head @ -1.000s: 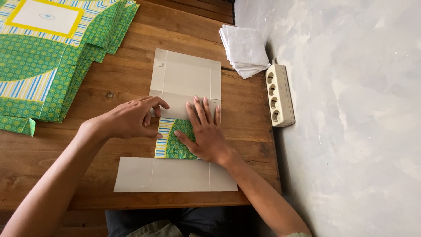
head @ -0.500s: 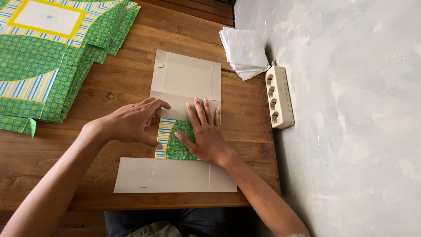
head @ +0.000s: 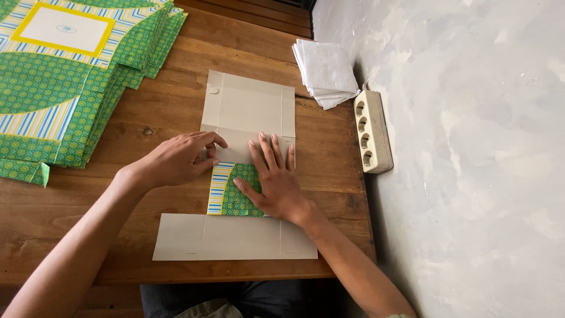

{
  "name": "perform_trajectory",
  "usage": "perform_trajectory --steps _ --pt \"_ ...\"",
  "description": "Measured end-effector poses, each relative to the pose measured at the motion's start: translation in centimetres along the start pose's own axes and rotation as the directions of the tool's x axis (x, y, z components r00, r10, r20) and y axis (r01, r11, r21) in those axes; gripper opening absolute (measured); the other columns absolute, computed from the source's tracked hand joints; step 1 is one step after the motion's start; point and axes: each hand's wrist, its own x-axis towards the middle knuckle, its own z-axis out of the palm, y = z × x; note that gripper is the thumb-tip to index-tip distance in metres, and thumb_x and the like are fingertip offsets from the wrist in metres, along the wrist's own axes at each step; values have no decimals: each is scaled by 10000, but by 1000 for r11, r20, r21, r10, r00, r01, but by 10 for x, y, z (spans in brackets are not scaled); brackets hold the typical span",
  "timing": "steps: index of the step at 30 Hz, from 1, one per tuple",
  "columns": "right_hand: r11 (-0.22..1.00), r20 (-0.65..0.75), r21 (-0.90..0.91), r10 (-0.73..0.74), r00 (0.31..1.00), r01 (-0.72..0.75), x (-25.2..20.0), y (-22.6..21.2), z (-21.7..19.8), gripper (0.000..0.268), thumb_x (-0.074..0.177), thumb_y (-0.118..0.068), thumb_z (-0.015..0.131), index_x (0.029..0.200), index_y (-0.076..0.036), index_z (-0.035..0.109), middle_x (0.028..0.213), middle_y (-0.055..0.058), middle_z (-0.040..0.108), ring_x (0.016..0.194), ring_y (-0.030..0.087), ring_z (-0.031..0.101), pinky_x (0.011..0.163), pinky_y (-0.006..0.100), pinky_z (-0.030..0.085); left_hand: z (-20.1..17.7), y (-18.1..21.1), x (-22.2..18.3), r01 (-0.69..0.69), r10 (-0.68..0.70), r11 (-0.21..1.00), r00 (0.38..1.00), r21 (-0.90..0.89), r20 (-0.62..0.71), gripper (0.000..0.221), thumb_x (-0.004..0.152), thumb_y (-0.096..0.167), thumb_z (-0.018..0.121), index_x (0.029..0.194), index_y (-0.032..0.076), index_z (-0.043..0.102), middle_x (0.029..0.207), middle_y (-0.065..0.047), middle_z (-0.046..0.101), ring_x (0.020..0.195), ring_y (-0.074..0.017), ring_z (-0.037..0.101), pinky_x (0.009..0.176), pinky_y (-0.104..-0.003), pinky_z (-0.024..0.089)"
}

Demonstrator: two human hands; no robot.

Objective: Folding cardboard templates and applying adhesive strips to assemble boxes.

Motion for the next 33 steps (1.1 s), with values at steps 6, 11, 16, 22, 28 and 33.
perform_trajectory --steps 6,11,16,22,28,33 --pt "998 28 50 -37 999 36 -2 8 -3 851 1030 -645 263 1631 -46 193 1688 271 75 1565 465 -25 1184 703 -89 -13 15 -6 -2 2 1000 1000 -1 18 451 862 259 761 1280 128 653 978 -74 699 721 -268 731 668 -400 557" --pt "998 63 46 -48 997 45 -4 9 -5 835 1037 -625 251 1638 -50 172 1696 268 49 1565 452 -64 1181 690 -113 -17 13 -8 18 -15 997 998 -69 53 734 656 355 945 1300 140 665 973 -73 694 670 -258 729 642 -394 563" --pt "997 58 26 -79 995 78 -3 10 -6 801 1061 -585 285 1637 -40 171 1694 280 27 1558 473 -66 1182 692 -106 -20 25 -11 3 -10 997 995 71 100 1184 410 536 1029 1439 174 569 1053 -43 681 770 -237 703 684 -382 540" --pt "970 175 240 -76 982 32 -7 14 -43 861 986 -684 246 1623 -105 259 1703 228 113 1575 397 0 1226 627 -78 -17 25 -13 4 -15 993 995 118 98 1081 493 566 979 1421 177 583 1067 -32 668 772 -228 704 683 -375 527" --pt "881 127 449 -224 966 145 -21 46 -66 668 787 63 542 1445 -47 544 1624 244 369 1527 487 209 1237 618 146 -23 22 -14 -41 40 999 995 2 95 515 804 299 794 1282 129 701 1091 -74 688 760 -234 730 706 -358 570" --pt "879 112 469 -152 982 83 -27 35 -72 618 760 42 705 1350 -60 548 1572 223 452 1526 433 275 1243 589 206 -17 -1 -10 -40 48 996 993 -74 108 530 710 265 859 1200 123 713 1103 -74 673 774 -222 726 730 -364 579"
